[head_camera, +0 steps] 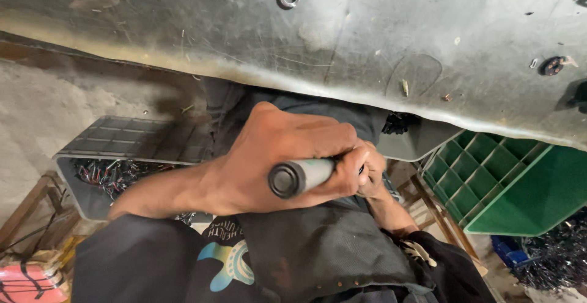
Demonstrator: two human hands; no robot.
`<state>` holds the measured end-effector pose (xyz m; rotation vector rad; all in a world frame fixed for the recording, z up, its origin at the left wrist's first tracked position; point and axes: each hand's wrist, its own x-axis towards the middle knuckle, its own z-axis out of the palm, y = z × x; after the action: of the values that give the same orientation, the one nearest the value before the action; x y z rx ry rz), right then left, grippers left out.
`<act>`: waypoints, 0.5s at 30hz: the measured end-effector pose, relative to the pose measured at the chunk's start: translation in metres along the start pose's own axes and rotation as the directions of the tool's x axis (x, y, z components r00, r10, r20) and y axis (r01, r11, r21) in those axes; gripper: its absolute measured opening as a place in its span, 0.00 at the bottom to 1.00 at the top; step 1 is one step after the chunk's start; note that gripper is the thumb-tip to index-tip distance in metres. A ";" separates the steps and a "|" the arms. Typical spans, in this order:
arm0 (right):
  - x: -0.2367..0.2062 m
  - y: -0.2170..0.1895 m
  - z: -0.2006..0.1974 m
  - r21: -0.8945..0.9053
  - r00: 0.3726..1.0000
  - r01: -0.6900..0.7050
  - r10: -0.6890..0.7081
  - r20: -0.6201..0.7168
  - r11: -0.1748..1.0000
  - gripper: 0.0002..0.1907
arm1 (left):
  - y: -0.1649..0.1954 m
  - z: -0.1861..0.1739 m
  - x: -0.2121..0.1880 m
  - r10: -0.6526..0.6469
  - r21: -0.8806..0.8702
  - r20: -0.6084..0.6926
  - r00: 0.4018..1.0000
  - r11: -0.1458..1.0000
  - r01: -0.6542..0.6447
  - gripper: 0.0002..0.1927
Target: The person sits at a workbench covered with piles of black cylindrical lock parts and keys. They pick up a lock cylinder, use a screwdriver-like tool to work inside it, set processed parts aside, and place parts into a bin, repeating the process on successive units.
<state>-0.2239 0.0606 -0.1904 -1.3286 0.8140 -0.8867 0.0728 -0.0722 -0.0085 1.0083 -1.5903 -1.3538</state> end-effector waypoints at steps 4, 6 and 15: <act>-0.025 0.004 -0.004 -0.073 0.988 -0.133 0.126 -0.086 0.988 0.17 | -0.003 0.005 0.000 0.035 -0.035 0.017 0.999 0.999 -0.035 0.08; -0.033 0.004 -0.003 -0.135 0.983 -0.158 0.143 -0.111 0.978 0.12 | -0.005 0.008 0.000 0.013 -0.034 0.040 0.999 0.999 -0.012 0.09; -0.006 -0.010 0.005 0.007 0.988 -0.113 0.113 -0.107 0.994 0.17 | -0.009 0.013 -0.002 0.021 -0.104 0.038 0.999 0.994 -0.017 0.04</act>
<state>-0.2227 0.0677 -0.1803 -1.2293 0.9625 -0.8745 0.0624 -0.0667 -0.0185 0.9064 -1.5377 -1.4360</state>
